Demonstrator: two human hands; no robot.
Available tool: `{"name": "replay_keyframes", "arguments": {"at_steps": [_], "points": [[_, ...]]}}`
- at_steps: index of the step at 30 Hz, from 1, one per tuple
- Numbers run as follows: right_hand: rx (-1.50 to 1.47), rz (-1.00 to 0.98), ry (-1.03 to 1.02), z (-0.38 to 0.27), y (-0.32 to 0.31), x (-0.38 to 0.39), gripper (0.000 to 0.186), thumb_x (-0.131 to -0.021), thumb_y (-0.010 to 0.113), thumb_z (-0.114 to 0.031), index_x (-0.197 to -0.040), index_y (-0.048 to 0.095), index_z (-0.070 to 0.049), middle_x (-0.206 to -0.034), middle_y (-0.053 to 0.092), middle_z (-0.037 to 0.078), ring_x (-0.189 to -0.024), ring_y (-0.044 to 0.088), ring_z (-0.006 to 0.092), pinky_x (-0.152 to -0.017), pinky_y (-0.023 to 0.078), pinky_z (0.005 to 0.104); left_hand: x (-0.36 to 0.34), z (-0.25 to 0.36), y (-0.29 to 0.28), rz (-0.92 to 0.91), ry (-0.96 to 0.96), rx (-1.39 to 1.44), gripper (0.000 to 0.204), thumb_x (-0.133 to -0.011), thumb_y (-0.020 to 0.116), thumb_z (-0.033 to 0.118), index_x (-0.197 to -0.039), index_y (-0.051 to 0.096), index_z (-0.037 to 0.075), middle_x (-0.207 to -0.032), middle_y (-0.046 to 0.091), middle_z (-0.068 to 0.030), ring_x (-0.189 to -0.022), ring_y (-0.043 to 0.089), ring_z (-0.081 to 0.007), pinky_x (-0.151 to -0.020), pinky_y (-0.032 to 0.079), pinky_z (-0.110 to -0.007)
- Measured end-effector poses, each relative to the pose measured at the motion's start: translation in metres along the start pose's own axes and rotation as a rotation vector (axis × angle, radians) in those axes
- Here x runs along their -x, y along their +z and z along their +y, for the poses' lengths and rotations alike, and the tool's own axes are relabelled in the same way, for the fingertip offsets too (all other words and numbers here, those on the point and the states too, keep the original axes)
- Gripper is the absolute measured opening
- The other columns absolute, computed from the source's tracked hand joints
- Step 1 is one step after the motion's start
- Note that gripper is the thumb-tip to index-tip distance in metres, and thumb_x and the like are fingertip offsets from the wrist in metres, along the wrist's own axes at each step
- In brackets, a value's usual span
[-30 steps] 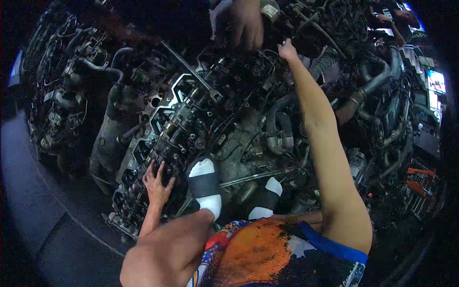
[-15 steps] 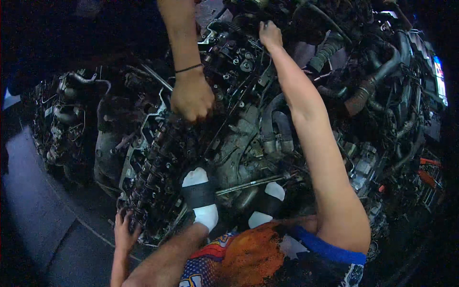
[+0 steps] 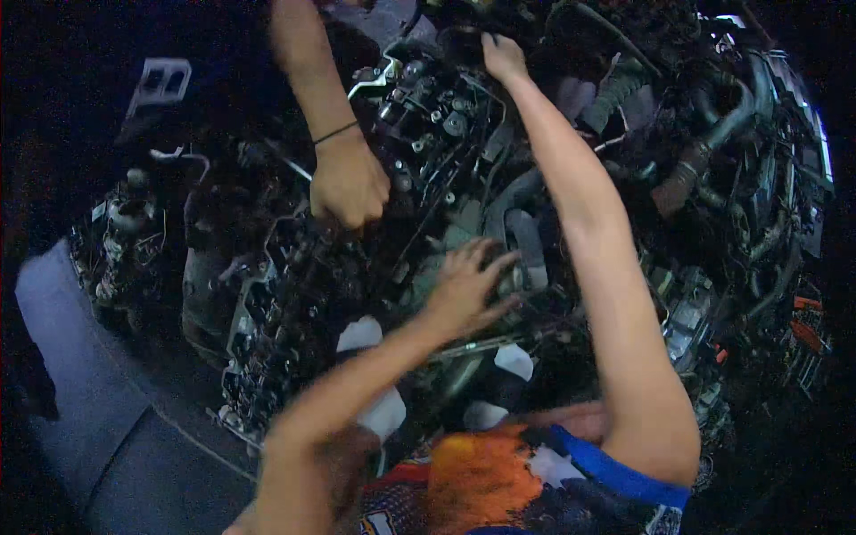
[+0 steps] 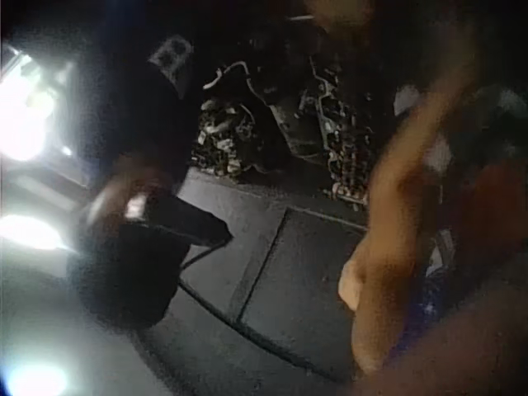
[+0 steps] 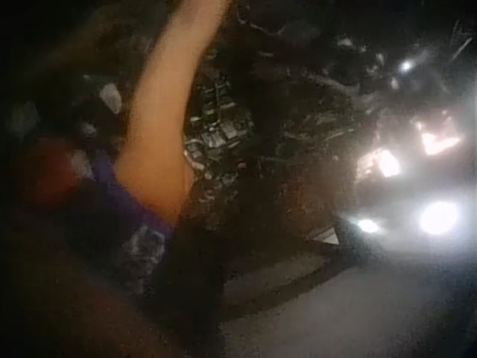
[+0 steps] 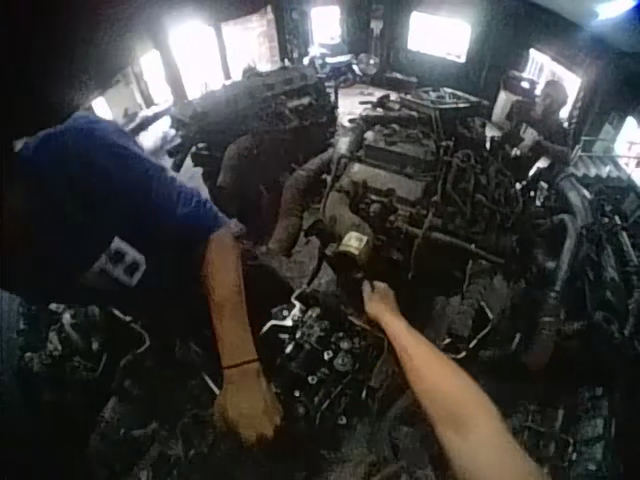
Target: The person works on an open engine block, using a wrench to tighten or loosen bolts on the cylinder head and manipulating engine components by hand.
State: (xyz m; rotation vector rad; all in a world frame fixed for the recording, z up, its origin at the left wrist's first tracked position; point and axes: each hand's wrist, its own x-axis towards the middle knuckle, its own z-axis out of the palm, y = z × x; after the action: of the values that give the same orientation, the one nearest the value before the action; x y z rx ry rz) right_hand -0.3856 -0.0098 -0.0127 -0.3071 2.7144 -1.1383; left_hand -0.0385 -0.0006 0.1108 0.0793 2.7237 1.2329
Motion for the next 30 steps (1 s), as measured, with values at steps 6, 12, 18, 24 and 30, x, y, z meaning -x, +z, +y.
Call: {"name": "replay_keyframes", "arguments": {"at_steps": [6, 12, 18, 24, 30], "points": [[-0.093, 0.313, -0.225, -0.025, -0.054, 0.066, 0.036, -0.085, 0.048, -0.033, -0.079, 0.059, 0.001, -0.072, 0.058, 0.024, -0.071, 0.057, 0.0417, -0.064, 0.045, 0.0437, -0.044, 0.014, 0.052, 0.347, -0.066, 0.007, 0.059, -0.072, 0.066, 0.037, -0.124, 0.048, 0.015, -0.126, 0.044, -0.016, -0.117, 0.041, -0.0315, -0.094, 0.033, -0.049], [-0.22, -0.167, -0.503, -0.094, -0.037, 0.136, 0.03, -0.085, 0.054, -0.023, -0.07, 0.058, 0.003, -0.067, 0.059, 0.02, -0.065, 0.061, 0.0337, -0.059, 0.047, 0.0404, -0.039, 0.002, 0.066, 0.392, -0.032, -0.032, 0.053, -0.072, 0.063, 0.038, -0.12, 0.053, 0.016, -0.126, 0.045, -0.0157, -0.117, 0.042, -0.0299, -0.096, 0.031, -0.047], [-0.075, -0.217, -0.667, -0.099, 0.017, 0.118, 0.028, -0.086, 0.052, -0.022, -0.072, 0.057, 0.002, -0.07, 0.057, 0.023, -0.067, 0.056, 0.04, -0.059, 0.044, 0.0434, -0.037, 0.001, 0.072, 0.403, -0.039, -0.03, 0.055, -0.07, 0.062, 0.041, -0.119, 0.054, 0.017, -0.124, 0.047, -0.0153, -0.114, 0.045, -0.0307, -0.094, 0.033, -0.049], [-0.176, -0.302, -0.66, -0.085, 0.028, 0.103, 0.033, -0.086, 0.052, -0.029, -0.071, 0.061, -0.001, -0.069, 0.058, 0.022, -0.066, 0.057, 0.0393, -0.059, 0.045, 0.0431, -0.039, 0.0, 0.075, 0.479, 0.0, -0.021, 0.052, -0.067, 0.064, 0.04, -0.112, 0.058, 0.015, -0.122, 0.049, -0.0158, -0.11, 0.048, -0.0326, -0.093, 0.036, -0.05], [-0.253, -0.219, -0.482, -0.072, -0.061, 0.104, 0.034, -0.085, 0.056, -0.031, -0.076, 0.064, 0.001, -0.061, 0.058, 0.016, -0.053, 0.054, 0.0213, -0.055, 0.043, 0.0343, -0.044, 0.003, 0.069, 0.512, 0.056, 0.01, 0.052, -0.069, 0.06, 0.038, -0.115, 0.056, 0.015, -0.124, 0.049, -0.0132, -0.111, 0.049, -0.0298, -0.092, 0.037, -0.047]]}}
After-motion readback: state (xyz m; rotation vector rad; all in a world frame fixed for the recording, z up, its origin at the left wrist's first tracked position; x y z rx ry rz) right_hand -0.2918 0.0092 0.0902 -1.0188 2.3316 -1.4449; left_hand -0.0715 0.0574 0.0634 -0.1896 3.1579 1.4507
